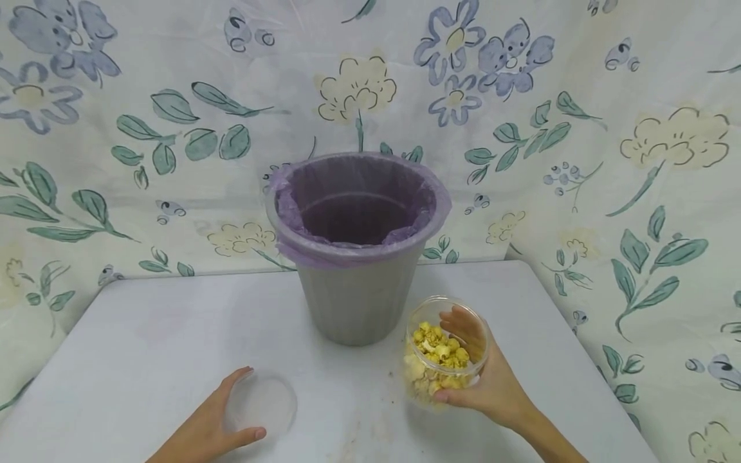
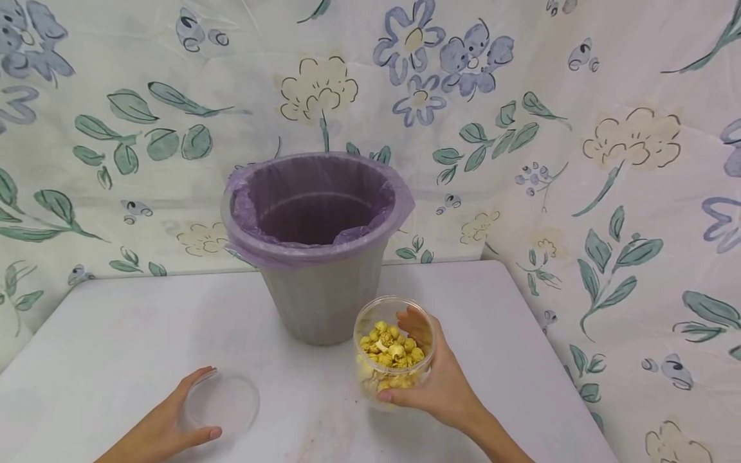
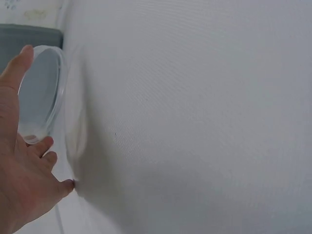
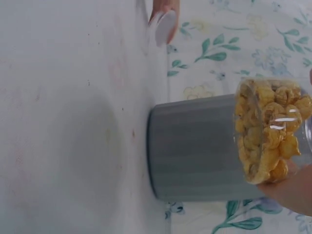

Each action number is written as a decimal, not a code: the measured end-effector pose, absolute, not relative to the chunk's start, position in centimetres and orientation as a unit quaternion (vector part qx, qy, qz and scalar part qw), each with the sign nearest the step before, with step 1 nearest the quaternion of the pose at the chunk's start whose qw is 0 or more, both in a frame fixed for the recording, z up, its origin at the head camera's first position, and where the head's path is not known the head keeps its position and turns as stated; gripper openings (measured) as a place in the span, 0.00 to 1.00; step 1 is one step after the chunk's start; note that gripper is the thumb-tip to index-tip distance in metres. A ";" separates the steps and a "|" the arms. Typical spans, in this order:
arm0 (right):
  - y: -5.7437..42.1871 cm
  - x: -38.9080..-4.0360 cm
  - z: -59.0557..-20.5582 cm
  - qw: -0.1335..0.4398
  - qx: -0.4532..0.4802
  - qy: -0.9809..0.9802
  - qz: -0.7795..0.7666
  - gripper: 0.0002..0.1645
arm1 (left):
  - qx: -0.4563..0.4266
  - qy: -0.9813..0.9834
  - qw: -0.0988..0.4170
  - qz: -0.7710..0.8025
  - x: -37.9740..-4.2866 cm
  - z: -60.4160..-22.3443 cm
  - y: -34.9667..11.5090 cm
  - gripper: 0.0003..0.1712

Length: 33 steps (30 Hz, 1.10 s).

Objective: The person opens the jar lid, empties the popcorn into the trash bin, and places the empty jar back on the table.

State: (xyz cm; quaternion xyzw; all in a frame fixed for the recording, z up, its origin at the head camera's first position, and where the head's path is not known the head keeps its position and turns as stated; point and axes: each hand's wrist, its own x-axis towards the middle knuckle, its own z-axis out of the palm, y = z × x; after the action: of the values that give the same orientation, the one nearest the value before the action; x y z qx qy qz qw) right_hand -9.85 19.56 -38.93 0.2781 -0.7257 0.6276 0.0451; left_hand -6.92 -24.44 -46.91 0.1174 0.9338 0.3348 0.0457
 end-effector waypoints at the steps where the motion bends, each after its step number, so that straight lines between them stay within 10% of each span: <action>1: 19.6 -9.8 -38.9 0.046 0.276 -0.726 0.628 0.66 | 0.115 0.935 0.050 0.331 -6.9 -47.0 -24.5 0.57; 23: 20.8 -11.0 -37.8 0.073 0.267 -0.735 0.619 0.65 | 0.141 0.969 -0.024 0.201 -6.6 -49.4 -25.5 0.66; 33: 21.2 -11.5 -36.8 0.088 0.272 -0.727 0.624 0.65 | 0.175 0.954 -0.067 0.233 -7.7 -45.1 -24.6 0.54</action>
State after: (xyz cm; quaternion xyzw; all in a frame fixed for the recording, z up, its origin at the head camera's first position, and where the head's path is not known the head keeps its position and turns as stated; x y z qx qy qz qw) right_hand -11.45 21.16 -36.83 0.2725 -0.7270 0.6240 0.0882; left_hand -7.68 -24.60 -45.08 0.1745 0.9542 0.2333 -0.0675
